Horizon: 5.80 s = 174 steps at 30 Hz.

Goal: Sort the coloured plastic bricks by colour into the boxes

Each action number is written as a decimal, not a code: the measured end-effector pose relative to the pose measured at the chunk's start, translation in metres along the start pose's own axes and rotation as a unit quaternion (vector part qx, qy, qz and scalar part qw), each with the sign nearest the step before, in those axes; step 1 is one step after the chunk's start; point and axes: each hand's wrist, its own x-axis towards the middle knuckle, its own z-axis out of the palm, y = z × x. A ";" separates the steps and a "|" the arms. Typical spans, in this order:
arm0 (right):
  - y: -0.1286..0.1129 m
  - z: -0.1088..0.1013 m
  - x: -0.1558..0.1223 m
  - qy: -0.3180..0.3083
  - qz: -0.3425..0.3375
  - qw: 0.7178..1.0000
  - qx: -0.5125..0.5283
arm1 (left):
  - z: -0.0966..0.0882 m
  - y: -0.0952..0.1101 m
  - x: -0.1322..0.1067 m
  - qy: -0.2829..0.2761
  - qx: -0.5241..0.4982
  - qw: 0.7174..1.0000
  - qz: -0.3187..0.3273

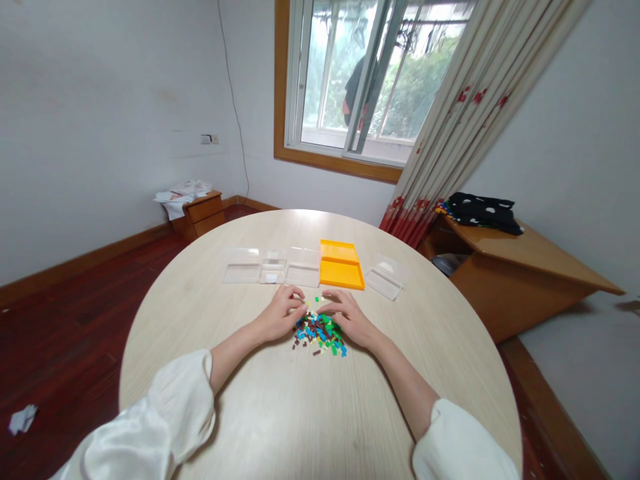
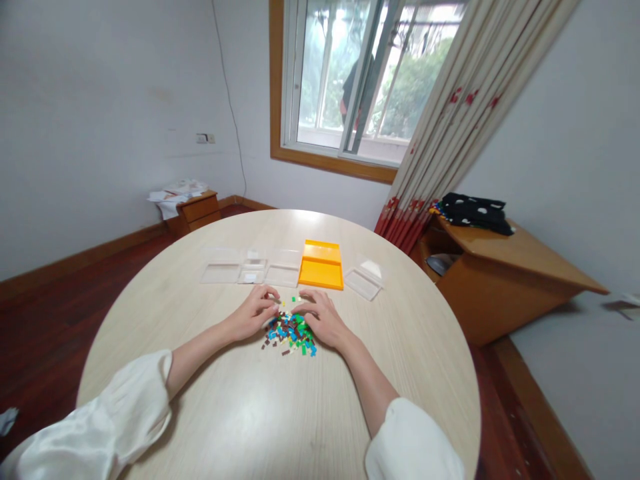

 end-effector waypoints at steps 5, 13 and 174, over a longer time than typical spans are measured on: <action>0.000 0.000 0.000 0.006 0.001 1.000 0.000 | 0.000 0.000 0.001 0.002 -0.004 1.000 -0.010; 0.003 0.003 0.001 0.021 0.010 1.000 0.001 | 0.005 -0.005 -0.001 0.001 0.015 0.999 -0.029; 0.011 0.009 0.004 0.076 0.018 0.996 0.033 | 0.006 -0.006 -0.002 0.029 0.084 0.995 -0.052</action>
